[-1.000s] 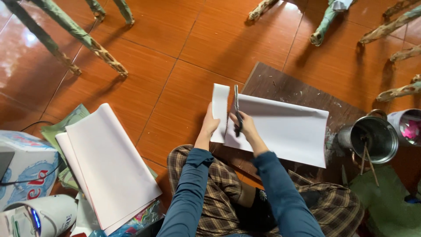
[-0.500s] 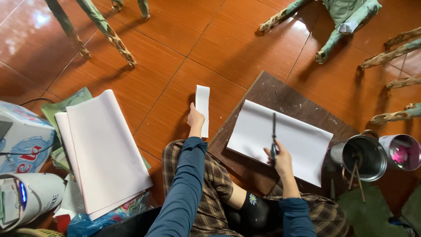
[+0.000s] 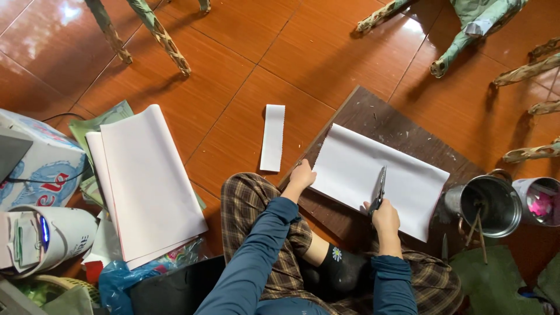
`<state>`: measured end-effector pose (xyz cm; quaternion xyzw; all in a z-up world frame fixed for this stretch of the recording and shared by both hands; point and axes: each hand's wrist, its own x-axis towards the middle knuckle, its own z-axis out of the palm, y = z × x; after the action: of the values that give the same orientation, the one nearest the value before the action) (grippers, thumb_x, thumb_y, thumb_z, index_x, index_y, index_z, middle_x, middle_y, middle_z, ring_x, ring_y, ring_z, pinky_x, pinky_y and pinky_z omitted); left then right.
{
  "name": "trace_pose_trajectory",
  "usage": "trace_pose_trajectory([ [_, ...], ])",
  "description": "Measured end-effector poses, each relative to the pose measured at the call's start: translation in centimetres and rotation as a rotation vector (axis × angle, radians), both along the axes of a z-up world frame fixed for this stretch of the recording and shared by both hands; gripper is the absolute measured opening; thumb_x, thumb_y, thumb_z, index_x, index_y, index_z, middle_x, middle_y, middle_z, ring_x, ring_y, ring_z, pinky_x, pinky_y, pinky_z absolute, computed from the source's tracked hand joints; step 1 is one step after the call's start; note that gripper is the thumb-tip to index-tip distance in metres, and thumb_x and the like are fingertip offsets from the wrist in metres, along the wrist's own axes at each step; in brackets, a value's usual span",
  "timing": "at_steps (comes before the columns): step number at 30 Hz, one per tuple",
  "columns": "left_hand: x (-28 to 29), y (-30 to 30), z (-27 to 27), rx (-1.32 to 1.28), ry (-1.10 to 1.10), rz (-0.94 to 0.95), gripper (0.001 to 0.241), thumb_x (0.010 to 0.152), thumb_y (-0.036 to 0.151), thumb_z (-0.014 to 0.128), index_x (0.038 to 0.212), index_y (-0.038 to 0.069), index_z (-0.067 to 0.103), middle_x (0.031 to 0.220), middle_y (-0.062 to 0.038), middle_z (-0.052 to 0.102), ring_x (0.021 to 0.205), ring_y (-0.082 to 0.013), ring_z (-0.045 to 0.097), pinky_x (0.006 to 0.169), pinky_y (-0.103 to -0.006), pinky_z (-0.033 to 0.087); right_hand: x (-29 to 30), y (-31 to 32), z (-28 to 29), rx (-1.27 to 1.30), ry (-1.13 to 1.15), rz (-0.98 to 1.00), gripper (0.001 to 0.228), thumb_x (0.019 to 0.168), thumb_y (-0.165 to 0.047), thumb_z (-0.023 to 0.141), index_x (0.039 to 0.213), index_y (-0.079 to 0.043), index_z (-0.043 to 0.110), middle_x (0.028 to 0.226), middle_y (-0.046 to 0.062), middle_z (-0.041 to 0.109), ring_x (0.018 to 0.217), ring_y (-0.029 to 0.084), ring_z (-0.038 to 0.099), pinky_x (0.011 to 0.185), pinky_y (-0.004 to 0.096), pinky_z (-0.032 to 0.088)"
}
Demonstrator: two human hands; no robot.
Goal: Cutting sheets of paper into smaller rectangular strips using scissors.
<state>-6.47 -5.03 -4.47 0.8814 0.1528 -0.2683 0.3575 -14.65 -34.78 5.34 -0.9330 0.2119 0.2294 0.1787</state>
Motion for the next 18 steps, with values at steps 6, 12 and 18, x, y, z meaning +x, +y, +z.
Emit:
trace_pose_trajectory([
  [6, -0.2, 0.9, 1.5, -0.121, -0.012, 0.053, 0.054, 0.078, 0.042, 0.069, 0.112, -0.001, 0.071, 0.118, -0.027, 0.070, 0.122, -0.0415, 0.063, 0.102, -0.0520, 0.051, 0.1, -0.3, -1.2, -0.011, -0.025, -0.002, 0.059, 0.083, -0.063, 0.073, 0.110, -0.010, 0.069, 0.100, 0.021, 0.077, 0.109, 0.043, 0.071, 0.092, 0.055, 0.055],
  [12, 0.0, -0.9, 0.8, -0.279, -0.057, 0.162, 0.048, 0.063, 0.039, 0.081, 0.101, 0.010, 0.077, 0.107, -0.018, 0.075, 0.115, -0.0339, 0.068, 0.096, -0.0436, 0.054, -0.6, 1.7, 3.2, 0.066, -0.035, -0.006, 0.061, 0.084, -0.059, 0.073, 0.109, -0.003, 0.067, 0.104, 0.028, 0.074, 0.112, 0.048, 0.068, 0.095, 0.057, 0.053],
  [18, -0.7, -1.5, -0.1, -0.449, -0.021, 0.050, 0.069, 0.061, 0.017, 0.086, 0.124, -0.003, 0.067, 0.120, -0.027, 0.069, 0.126, -0.0400, 0.059, 0.102, -0.0501, 0.050, -0.1, 3.1, 5.0, 0.123, -0.110, -0.004, 0.060, 0.083, -0.055, 0.074, 0.098, 0.002, 0.071, 0.094, 0.030, 0.074, 0.105, 0.051, 0.069, 0.091, 0.058, 0.054],
])
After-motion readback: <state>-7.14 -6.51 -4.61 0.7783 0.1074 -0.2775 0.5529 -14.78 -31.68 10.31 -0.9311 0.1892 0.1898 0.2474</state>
